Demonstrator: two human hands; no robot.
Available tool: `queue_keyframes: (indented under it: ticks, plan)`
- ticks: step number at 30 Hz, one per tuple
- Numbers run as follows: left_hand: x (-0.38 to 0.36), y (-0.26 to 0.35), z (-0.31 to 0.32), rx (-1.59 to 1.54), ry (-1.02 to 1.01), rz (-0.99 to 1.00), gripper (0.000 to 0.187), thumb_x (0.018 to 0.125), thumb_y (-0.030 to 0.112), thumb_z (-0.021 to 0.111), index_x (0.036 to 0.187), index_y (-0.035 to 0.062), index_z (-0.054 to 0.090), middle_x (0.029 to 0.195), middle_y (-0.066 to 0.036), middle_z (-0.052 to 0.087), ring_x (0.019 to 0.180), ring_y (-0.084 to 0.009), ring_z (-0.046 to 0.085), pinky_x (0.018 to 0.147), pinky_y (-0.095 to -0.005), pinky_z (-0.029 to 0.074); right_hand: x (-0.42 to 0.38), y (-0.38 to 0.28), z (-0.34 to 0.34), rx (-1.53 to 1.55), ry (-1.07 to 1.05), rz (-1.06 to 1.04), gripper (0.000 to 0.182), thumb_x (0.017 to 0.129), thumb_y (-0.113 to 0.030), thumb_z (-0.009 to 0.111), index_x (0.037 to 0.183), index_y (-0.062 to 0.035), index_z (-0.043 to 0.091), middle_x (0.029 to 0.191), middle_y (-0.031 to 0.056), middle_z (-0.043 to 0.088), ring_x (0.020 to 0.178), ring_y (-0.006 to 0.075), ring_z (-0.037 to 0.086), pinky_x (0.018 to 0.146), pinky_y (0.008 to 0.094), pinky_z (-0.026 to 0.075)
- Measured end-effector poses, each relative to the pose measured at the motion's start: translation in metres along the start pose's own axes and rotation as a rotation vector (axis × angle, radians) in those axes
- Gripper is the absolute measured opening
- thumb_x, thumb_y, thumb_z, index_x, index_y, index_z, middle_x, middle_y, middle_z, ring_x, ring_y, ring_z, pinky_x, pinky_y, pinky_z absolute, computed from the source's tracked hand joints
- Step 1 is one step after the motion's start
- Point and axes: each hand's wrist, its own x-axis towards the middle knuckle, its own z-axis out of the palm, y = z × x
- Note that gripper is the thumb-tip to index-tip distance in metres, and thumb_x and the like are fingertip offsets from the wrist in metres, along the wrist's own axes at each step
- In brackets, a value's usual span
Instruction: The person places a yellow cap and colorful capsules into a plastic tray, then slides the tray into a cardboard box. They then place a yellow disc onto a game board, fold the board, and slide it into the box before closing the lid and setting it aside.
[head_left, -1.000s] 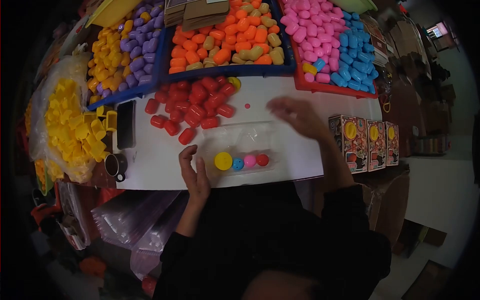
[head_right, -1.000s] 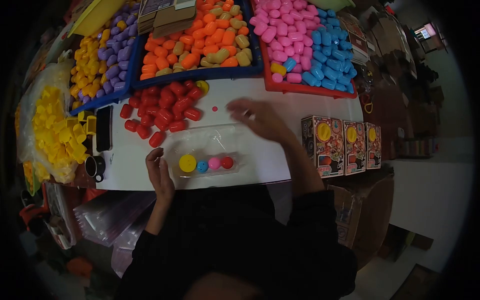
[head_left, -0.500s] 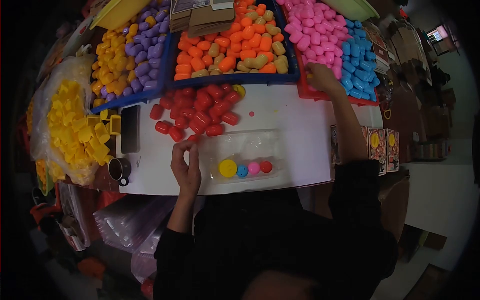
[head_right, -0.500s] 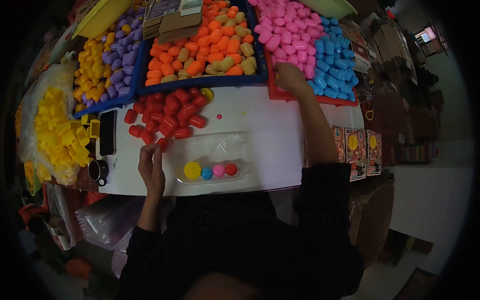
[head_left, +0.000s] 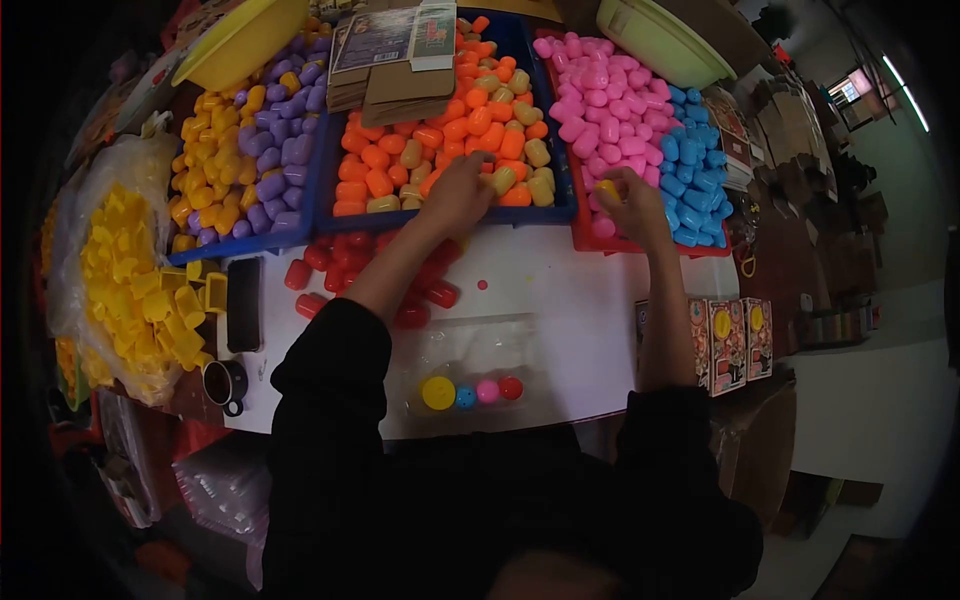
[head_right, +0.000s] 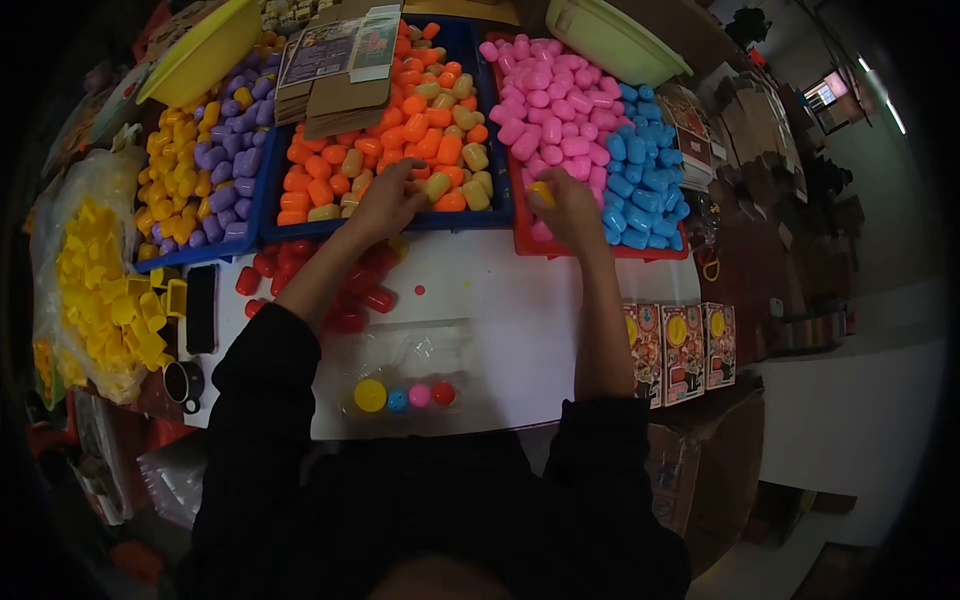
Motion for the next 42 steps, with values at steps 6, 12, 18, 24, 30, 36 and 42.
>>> queue_keyframes:
  ticks: [6, 12, 18, 24, 30, 36, 42]
  plan:
    - [0.022, 0.027, 0.001, 0.193, -0.249, -0.083, 0.042, 0.078, 0.021, 0.062, 0.117, 0.0058, 0.053, 0.098, -0.015, 0.061, 0.089, -0.0279, 0.061, 0.077, -0.0372, 0.049, 0.031, -0.05, 0.058, -0.092, -0.143, -0.308, 0.034, 0.07, -0.022, 0.07, 0.095, -0.0013, 0.062, 0.085, 0.0196, 0.063, 0.081, 0.0326, 0.062, 0.07, 0.0392, 0.05]
    - [-0.002, 0.016, -0.062, -0.269, -0.181, -0.261, 0.04, 0.08, 0.028, 0.06, 0.114, 0.0063, 0.055, 0.101, -0.014, 0.061, 0.091, -0.0226, 0.062, 0.073, -0.033, 0.051, 0.051, -0.077, 0.064, -0.493, -0.404, -0.17, 0.032, 0.07, -0.027, 0.069, 0.09, -0.0027, 0.063, 0.088, 0.0173, 0.064, 0.084, 0.0326, 0.063, 0.071, 0.0421, 0.051]
    - [-0.066, -0.096, -0.197, -1.333, 0.3, -0.459, 0.032, 0.081, 0.026, 0.064, 0.103, 0.0042, 0.059, 0.088, -0.009, 0.062, 0.08, -0.0184, 0.062, 0.064, -0.0247, 0.051, 0.059, -0.084, 0.064, -0.665, -0.542, -0.161, 0.032, 0.073, -0.025, 0.066, 0.095, -0.0029, 0.061, 0.092, 0.017, 0.063, 0.089, 0.0311, 0.062, 0.072, 0.0416, 0.05]
    - [-0.065, -0.131, -0.224, 0.441, 0.074, -0.375, 0.043, 0.07, 0.027, 0.071, 0.107, 0.0083, 0.062, 0.082, -0.01, 0.062, 0.079, -0.0231, 0.061, 0.071, -0.0347, 0.047, 0.056, -0.077, 0.058, -0.207, -0.608, -0.151, 0.03, 0.075, -0.014, 0.063, 0.101, -0.0026, 0.052, 0.09, 0.0155, 0.061, 0.081, 0.0265, 0.062, 0.071, 0.0355, 0.048]
    - [-0.07, -0.1, -0.211, 0.165, 0.335, -0.378, 0.039, 0.069, 0.022, 0.074, 0.101, 0.005, 0.06, 0.082, -0.006, 0.062, 0.076, -0.0177, 0.06, 0.068, -0.029, 0.047, 0.026, -0.067, 0.054, 0.059, -0.227, -0.134, 0.038, 0.072, -0.024, 0.069, 0.1, -0.0042, 0.053, 0.088, 0.0188, 0.062, 0.085, 0.0313, 0.061, 0.075, 0.0372, 0.047]
    - [-0.144, 0.067, -0.104, -0.113, -0.311, 0.177, 0.026, 0.071, 0.02, 0.073, 0.09, 0.0078, 0.061, 0.086, -0.008, 0.063, 0.075, -0.0215, 0.062, 0.063, -0.0309, 0.049, -0.111, -0.089, 0.006, 0.119, -0.598, -0.226, 0.035, 0.074, -0.025, 0.068, 0.099, -0.0051, 0.053, 0.085, 0.0155, 0.063, 0.082, 0.0335, 0.061, 0.073, 0.0411, 0.047]
    - [-0.184, 0.081, -0.026, 0.426, -0.62, 0.205, 0.021, 0.075, 0.022, 0.065, 0.093, 0.0108, 0.065, 0.091, -0.007, 0.061, 0.078, -0.028, 0.062, 0.062, -0.036, 0.049, -0.167, -0.088, 0.054, -0.037, -0.681, -0.113, 0.041, 0.074, -0.024, 0.069, 0.106, -0.0056, 0.05, 0.085, 0.0148, 0.064, 0.083, 0.0344, 0.061, 0.075, 0.0419, 0.047]
